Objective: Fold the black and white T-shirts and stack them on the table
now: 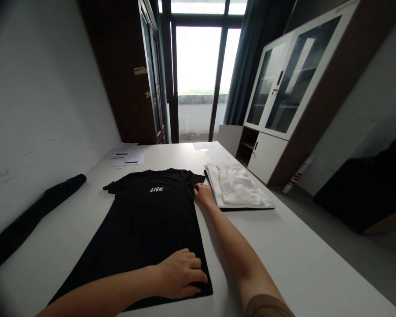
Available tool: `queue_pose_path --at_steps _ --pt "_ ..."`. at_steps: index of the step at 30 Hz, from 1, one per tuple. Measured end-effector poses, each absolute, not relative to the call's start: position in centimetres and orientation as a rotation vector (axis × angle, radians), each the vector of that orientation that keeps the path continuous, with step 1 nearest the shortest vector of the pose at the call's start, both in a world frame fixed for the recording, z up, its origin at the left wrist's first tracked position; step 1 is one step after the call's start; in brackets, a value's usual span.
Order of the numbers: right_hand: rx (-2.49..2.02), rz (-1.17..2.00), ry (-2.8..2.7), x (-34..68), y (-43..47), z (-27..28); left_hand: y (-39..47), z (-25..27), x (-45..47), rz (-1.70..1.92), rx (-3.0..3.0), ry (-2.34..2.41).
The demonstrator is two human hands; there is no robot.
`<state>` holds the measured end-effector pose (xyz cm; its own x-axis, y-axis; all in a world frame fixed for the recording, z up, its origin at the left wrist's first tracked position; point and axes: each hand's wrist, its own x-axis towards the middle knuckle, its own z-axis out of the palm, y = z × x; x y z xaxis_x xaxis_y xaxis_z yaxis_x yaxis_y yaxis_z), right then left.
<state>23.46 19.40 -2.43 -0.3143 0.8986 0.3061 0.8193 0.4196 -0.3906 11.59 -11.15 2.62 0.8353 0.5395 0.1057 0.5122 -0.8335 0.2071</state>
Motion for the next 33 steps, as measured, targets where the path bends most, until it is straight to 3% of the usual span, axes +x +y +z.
queue_pose_path --at_steps 33 --pt "-1.437 0.207 -2.202 23.54 19.66 -2.89 -11.24 2.71 11.58 0.248 2.846 0.825"
